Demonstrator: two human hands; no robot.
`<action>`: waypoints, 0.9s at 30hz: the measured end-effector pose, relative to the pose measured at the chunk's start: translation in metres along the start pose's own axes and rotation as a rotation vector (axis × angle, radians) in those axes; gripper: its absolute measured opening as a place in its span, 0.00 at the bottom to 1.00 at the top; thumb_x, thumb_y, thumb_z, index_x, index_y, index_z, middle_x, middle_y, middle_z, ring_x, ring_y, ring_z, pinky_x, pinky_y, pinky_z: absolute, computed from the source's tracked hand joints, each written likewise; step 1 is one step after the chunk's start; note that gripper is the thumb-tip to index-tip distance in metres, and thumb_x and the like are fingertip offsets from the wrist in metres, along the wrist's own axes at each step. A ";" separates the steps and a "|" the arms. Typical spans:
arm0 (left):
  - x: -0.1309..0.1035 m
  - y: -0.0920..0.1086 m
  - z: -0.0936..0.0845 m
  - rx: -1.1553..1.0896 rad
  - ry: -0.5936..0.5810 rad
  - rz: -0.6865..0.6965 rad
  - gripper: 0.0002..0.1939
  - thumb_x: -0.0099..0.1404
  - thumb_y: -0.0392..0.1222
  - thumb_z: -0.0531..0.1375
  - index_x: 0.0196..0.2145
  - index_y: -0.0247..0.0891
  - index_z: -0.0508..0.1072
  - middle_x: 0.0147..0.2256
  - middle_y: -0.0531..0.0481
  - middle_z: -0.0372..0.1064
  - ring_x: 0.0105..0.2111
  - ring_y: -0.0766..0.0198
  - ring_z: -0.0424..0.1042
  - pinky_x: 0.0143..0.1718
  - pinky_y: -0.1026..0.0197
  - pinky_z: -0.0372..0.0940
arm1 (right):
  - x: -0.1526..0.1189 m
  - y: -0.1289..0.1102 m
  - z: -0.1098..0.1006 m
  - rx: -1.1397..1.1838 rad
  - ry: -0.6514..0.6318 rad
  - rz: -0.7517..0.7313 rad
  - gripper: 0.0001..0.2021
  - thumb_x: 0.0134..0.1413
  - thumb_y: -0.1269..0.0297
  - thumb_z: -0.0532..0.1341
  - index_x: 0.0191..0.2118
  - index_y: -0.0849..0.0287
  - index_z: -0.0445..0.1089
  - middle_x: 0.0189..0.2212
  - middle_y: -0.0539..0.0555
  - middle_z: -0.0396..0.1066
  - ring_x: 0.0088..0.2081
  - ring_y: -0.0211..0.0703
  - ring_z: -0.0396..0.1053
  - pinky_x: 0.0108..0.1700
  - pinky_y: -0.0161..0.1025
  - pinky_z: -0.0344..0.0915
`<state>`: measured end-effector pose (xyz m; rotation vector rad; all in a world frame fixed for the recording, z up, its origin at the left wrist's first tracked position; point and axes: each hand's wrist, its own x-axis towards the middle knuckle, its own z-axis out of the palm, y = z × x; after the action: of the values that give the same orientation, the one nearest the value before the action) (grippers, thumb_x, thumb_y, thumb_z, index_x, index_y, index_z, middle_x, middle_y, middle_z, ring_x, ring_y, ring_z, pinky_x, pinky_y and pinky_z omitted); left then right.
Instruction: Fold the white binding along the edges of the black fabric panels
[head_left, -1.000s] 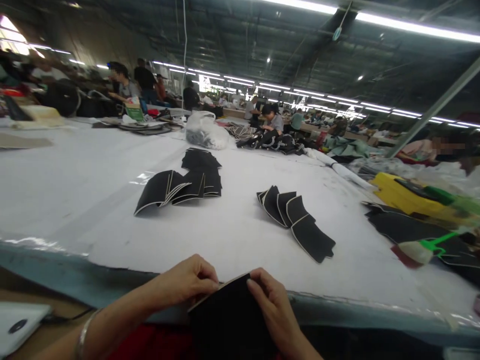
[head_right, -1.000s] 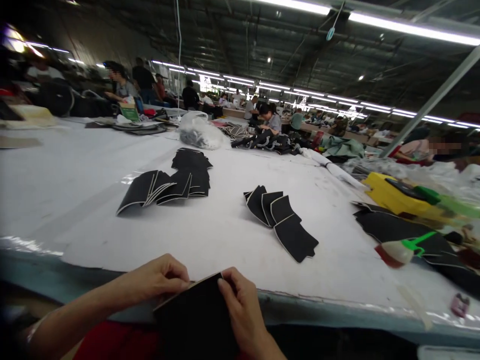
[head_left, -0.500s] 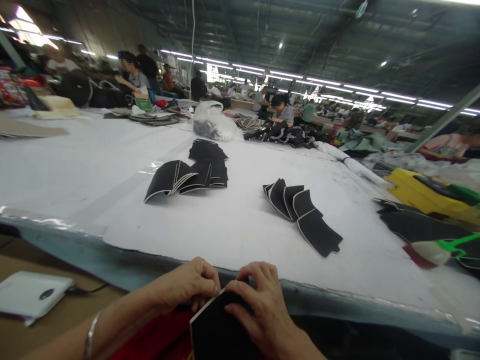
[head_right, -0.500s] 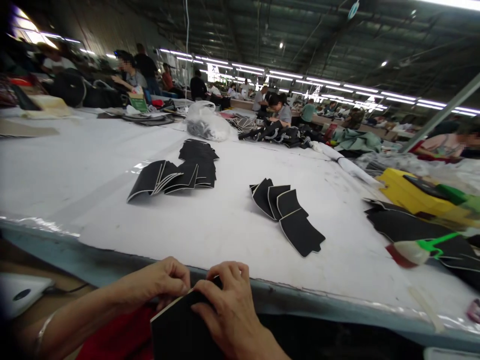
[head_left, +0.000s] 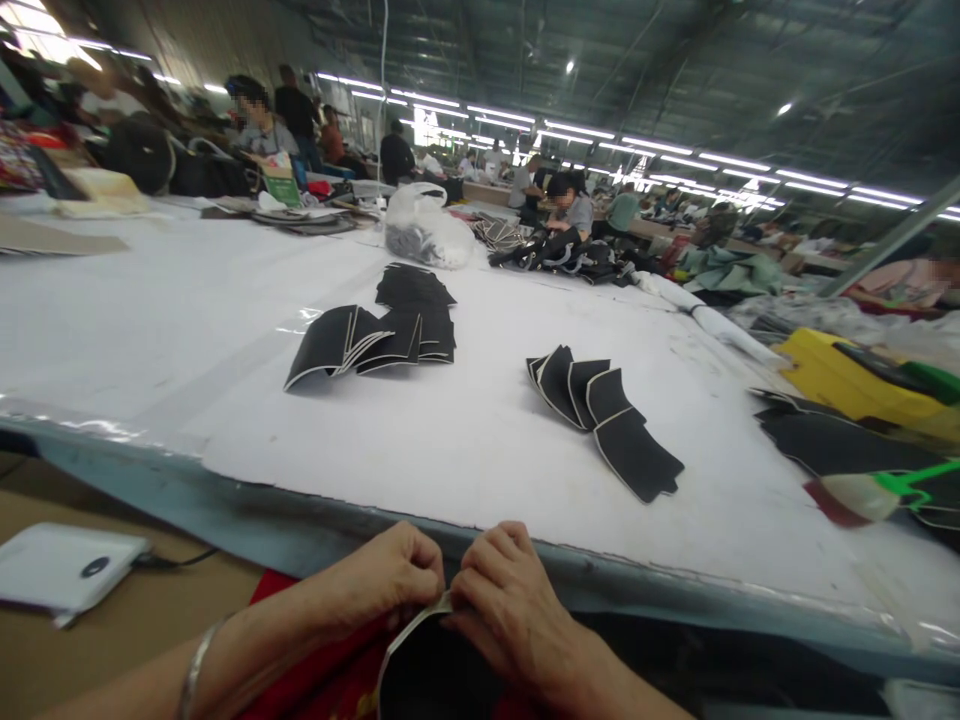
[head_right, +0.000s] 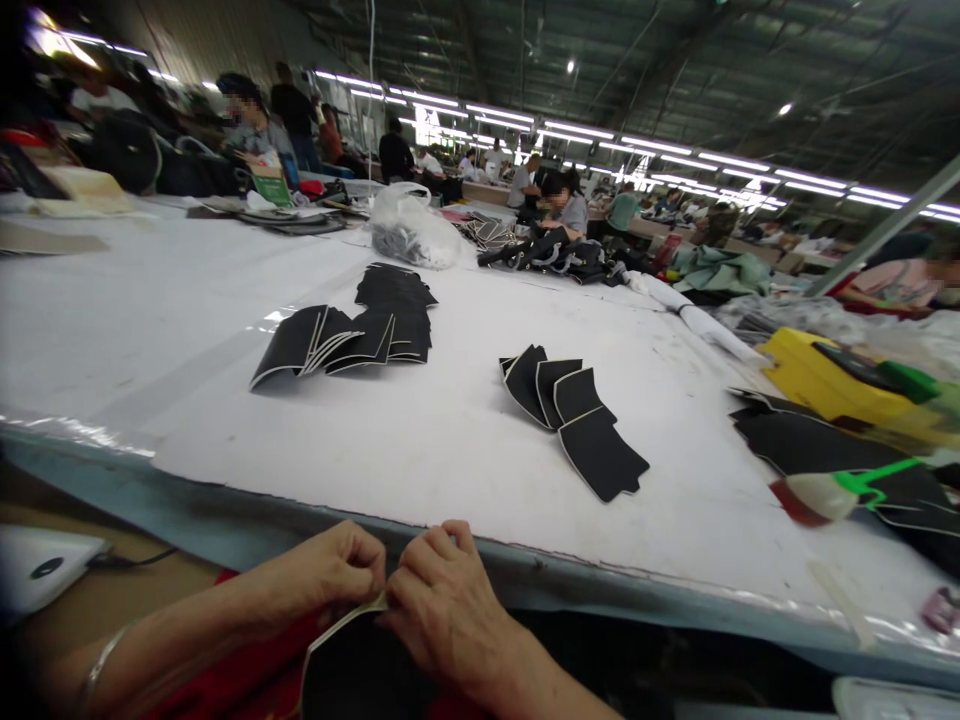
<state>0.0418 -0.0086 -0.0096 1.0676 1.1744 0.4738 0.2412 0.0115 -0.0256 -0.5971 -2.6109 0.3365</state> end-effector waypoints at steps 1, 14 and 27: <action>-0.001 0.002 -0.001 0.012 -0.011 0.000 0.05 0.42 0.41 0.55 0.18 0.37 0.66 0.14 0.57 0.56 0.15 0.70 0.53 0.18 0.66 0.47 | 0.001 0.001 -0.001 0.025 -0.010 0.010 0.08 0.59 0.62 0.65 0.35 0.57 0.65 0.33 0.50 0.66 0.39 0.44 0.60 0.45 0.45 0.53; -0.003 0.008 -0.017 0.632 0.189 0.102 0.05 0.47 0.36 0.52 0.20 0.37 0.66 0.18 0.56 0.58 0.21 0.67 0.55 0.22 0.65 0.45 | 0.006 -0.023 -0.018 0.273 -0.039 -0.098 0.10 0.57 0.67 0.64 0.33 0.57 0.60 0.37 0.52 0.67 0.42 0.45 0.61 0.45 0.44 0.60; -0.033 -0.008 -0.019 0.540 0.073 0.261 0.14 0.68 0.50 0.55 0.35 0.38 0.74 0.34 0.52 0.71 0.35 0.61 0.67 0.36 0.64 0.55 | 0.000 -0.013 -0.003 0.404 -0.062 0.234 0.05 0.65 0.73 0.52 0.39 0.55 0.56 0.42 0.54 0.65 0.43 0.45 0.62 0.47 0.45 0.62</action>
<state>0.0107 -0.0293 0.0004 1.6951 1.2673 0.4064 0.2374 0.0008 -0.0191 -0.7531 -2.4289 0.9420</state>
